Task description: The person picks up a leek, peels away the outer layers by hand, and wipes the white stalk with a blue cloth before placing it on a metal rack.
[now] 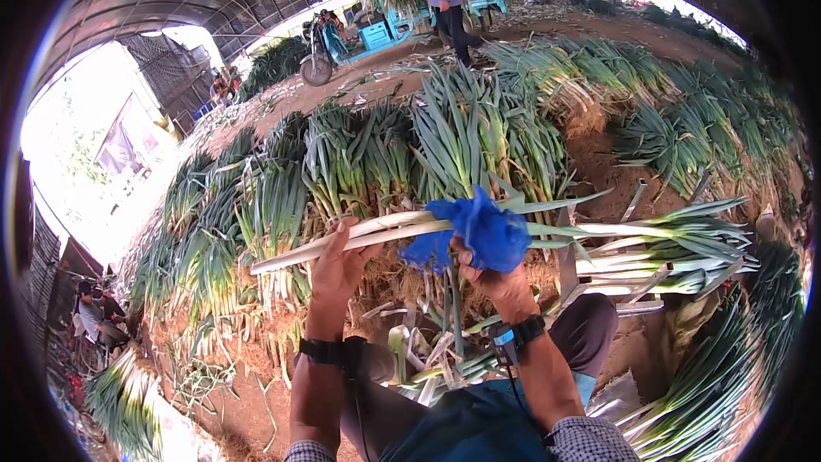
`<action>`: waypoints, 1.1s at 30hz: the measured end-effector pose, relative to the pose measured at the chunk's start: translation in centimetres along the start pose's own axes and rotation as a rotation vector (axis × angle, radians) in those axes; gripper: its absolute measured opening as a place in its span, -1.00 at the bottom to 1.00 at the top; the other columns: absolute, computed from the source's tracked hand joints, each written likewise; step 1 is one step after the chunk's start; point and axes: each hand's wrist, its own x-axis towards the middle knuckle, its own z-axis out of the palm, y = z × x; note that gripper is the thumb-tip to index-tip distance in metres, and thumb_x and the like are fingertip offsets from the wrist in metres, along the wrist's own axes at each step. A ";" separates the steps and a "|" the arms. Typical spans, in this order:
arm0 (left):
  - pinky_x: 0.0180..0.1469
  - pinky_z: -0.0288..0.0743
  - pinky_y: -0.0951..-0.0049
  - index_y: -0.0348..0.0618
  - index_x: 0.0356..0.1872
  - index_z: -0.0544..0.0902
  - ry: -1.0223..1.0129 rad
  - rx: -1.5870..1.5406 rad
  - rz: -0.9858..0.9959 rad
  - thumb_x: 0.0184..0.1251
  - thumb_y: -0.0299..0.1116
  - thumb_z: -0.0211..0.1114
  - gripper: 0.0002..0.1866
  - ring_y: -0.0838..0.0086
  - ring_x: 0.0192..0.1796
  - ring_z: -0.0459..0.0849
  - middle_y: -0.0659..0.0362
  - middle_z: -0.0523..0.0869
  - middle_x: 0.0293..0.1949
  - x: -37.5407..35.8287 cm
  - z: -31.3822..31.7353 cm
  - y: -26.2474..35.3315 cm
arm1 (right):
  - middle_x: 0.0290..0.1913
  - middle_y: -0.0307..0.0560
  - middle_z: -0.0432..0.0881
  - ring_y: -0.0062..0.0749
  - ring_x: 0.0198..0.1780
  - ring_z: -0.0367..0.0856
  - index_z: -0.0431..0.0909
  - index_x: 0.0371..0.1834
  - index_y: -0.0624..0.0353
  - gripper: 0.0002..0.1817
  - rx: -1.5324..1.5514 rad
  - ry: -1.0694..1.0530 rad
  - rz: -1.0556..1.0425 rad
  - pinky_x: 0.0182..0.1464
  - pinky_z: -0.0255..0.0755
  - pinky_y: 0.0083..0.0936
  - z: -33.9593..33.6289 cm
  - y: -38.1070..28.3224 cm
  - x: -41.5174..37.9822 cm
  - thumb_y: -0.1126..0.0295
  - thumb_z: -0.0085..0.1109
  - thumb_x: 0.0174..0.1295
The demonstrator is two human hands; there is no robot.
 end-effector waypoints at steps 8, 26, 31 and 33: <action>0.09 0.77 0.15 -0.41 0.16 0.57 0.135 0.223 -0.062 0.52 -0.24 0.22 -0.58 0.05 0.02 0.78 -0.25 0.69 0.06 -0.3 -0.7 1.8 | -0.30 -0.03 0.70 -0.41 -0.38 0.65 0.64 0.00 0.23 -0.68 -1.001 0.101 -0.545 -0.35 0.52 -0.49 0.8 -7.2 -5.1 0.30 0.27 0.24; -0.33 0.70 0.37 -0.35 -0.20 0.70 0.273 0.569 0.083 0.50 0.01 0.23 -0.51 0.33 -0.43 0.77 -0.01 0.77 -0.43 0.1 2.6 9.1 | -0.24 0.18 0.65 0.14 -0.19 0.65 0.60 -0.13 0.25 -0.78 -2.157 -0.375 -0.390 -0.06 0.53 -0.12 1.4 -1.2 8.2 0.42 0.23 0.19; -0.39 0.71 0.37 -0.43 -0.06 0.64 0.226 0.583 -0.018 0.50 0.02 0.23 -0.46 0.31 -0.42 0.79 -0.06 0.76 -0.44 0.6 2.2 11.0 | -0.12 0.02 0.72 -0.24 -0.07 0.71 0.60 -0.10 0.19 -0.80 -2.136 0.368 -0.408 0.02 0.59 -0.29 1.1 -8.4 4.1 0.39 0.29 0.25; -0.39 0.72 0.37 -0.43 -0.09 0.65 0.157 0.583 -0.051 0.50 0.01 0.23 -0.47 0.30 -0.45 0.78 -0.07 0.75 -0.46 1.8 1.3 10.0 | -0.13 -0.10 0.70 -0.33 -0.12 0.70 0.56 -0.05 0.15 -0.71 -1.894 0.114 -0.739 -0.01 0.61 -0.38 6.9 -9.3 4.5 0.43 0.42 0.20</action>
